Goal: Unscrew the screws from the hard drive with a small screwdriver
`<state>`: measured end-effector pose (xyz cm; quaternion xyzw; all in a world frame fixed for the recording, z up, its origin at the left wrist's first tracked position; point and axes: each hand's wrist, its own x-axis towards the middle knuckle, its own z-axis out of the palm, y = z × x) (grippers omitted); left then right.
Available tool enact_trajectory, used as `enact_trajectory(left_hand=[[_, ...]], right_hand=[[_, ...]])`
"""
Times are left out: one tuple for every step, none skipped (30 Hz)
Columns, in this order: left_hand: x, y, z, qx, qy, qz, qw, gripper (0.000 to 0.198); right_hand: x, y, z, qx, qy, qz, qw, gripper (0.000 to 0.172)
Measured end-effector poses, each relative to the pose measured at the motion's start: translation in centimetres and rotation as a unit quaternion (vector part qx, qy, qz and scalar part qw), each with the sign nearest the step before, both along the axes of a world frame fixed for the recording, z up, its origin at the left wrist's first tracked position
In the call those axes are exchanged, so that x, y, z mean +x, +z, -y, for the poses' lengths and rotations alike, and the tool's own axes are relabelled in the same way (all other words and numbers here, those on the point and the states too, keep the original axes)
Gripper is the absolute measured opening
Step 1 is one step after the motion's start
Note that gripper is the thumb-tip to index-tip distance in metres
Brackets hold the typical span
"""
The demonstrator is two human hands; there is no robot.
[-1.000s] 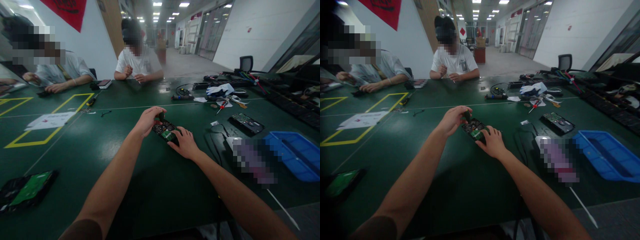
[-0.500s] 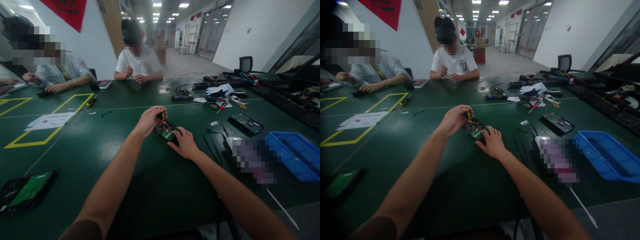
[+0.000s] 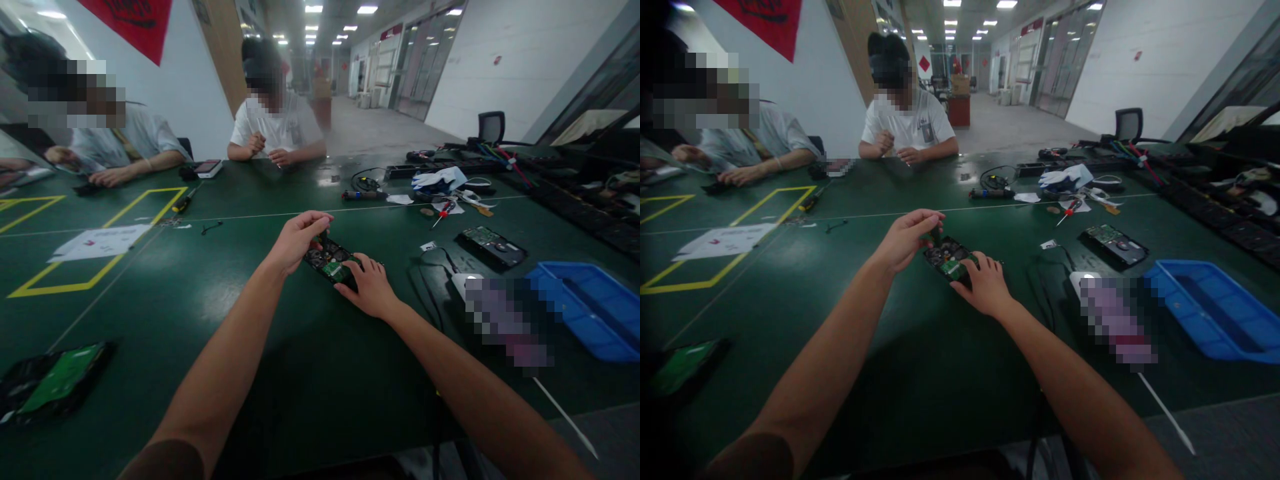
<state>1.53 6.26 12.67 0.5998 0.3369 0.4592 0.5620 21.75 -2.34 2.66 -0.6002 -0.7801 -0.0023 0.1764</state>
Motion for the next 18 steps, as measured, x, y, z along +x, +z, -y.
enact_trajectory(left_hand=[[0.03, 0.05, 0.03, -0.008, -0.004, 0.011, 1.0, 0.027], [0.06, 0.07, 0.05, -0.018, -0.006, 0.023, 1.0, 0.026], [0.11, 0.08, 0.06, -0.029, -0.005, 0.033, 0.999, 0.024], [0.15, 0.07, 0.06, -0.039, -0.003, 0.042, 0.998, 0.023], [0.19, 0.05, 0.06, -0.047, 0.0, 0.049, 0.998, 0.021], [0.21, 0.04, 0.05, -0.053, 0.002, 0.054, 0.997, 0.019], [0.22, 0.02, 0.05, -0.058, 0.002, 0.059, 0.997, 0.017], [0.22, 0.01, 0.04, -0.062, 0.001, 0.064, 0.996, 0.016], [0.2, 0.02, 0.04, -0.066, -0.002, 0.067, 0.996, 0.014], [0.18, 0.03, 0.03, -0.068, -0.005, 0.069, 0.995, 0.013], [0.15, 0.05, 0.01, -0.068, -0.006, 0.068, 0.995, 0.012], [0.12, 0.08, 0.0, -0.065, -0.005, 0.064, 0.996, 0.01], [0.09, 0.11, -0.02, -0.059, -0.001, 0.059, 0.997, 0.009], [0.06, 0.13, -0.04, -0.051, 0.003, 0.054, 0.997, 0.009], [0.03, 0.15, -0.05, -0.045, 0.005, 0.05, 0.998, 0.009], [0.0, 0.17, -0.05, -0.04, 0.005, 0.047, 0.998, 0.01], [-0.02, 0.17, -0.05, -0.038, 0.002, 0.046, 0.998, 0.01], [-0.04, 0.17, -0.05, -0.038, -0.003, 0.046, 0.998, 0.011]], right_hand=[[0.01, 0.01, 0.0, 0.0, 0.0, -0.001, 1.0, 0.058], [0.02, 0.01, 0.0, -0.001, 0.0, -0.002, 1.0, 0.058], [0.03, 0.02, 0.0, -0.001, 0.0, -0.003, 1.0, 0.058], [0.04, 0.02, 0.0, -0.002, -0.001, -0.004, 1.0, 0.058], [0.04, 0.02, 0.01, -0.002, -0.001, -0.004, 1.0, 0.058], [0.04, 0.02, 0.01, -0.002, 0.0, -0.004, 1.0, 0.058], [0.04, 0.01, 0.01, -0.002, 0.0, -0.004, 1.0, 0.058], [0.04, -0.01, 0.01, -0.001, 0.0, -0.004, 1.0, 0.058], [0.04, -0.03, 0.0, -0.001, -0.001, -0.004, 1.0, 0.058], [0.04, -0.05, -0.01, -0.001, -0.002, -0.004, 1.0, 0.058], [0.05, -0.07, -0.03, -0.001, -0.002, -0.004, 1.0, 0.058], [0.05, -0.09, -0.05, -0.001, -0.003, -0.004, 1.0, 0.058], [0.06, -0.11, -0.06, -0.001, -0.002, -0.004, 1.0, 0.058], [0.06, -0.12, -0.08, -0.001, -0.002, -0.004, 1.0, 0.058], [0.07, -0.14, -0.08, -0.001, -0.002, -0.003, 1.0, 0.058], [0.07, -0.15, -0.09, -0.001, -0.002, -0.002, 1.0, 0.058], [0.07, -0.16, -0.08, 0.0, -0.002, -0.001, 1.0, 0.059], [0.06, -0.16, -0.07, 0.001, -0.003, 0.0, 1.0, 0.059]])
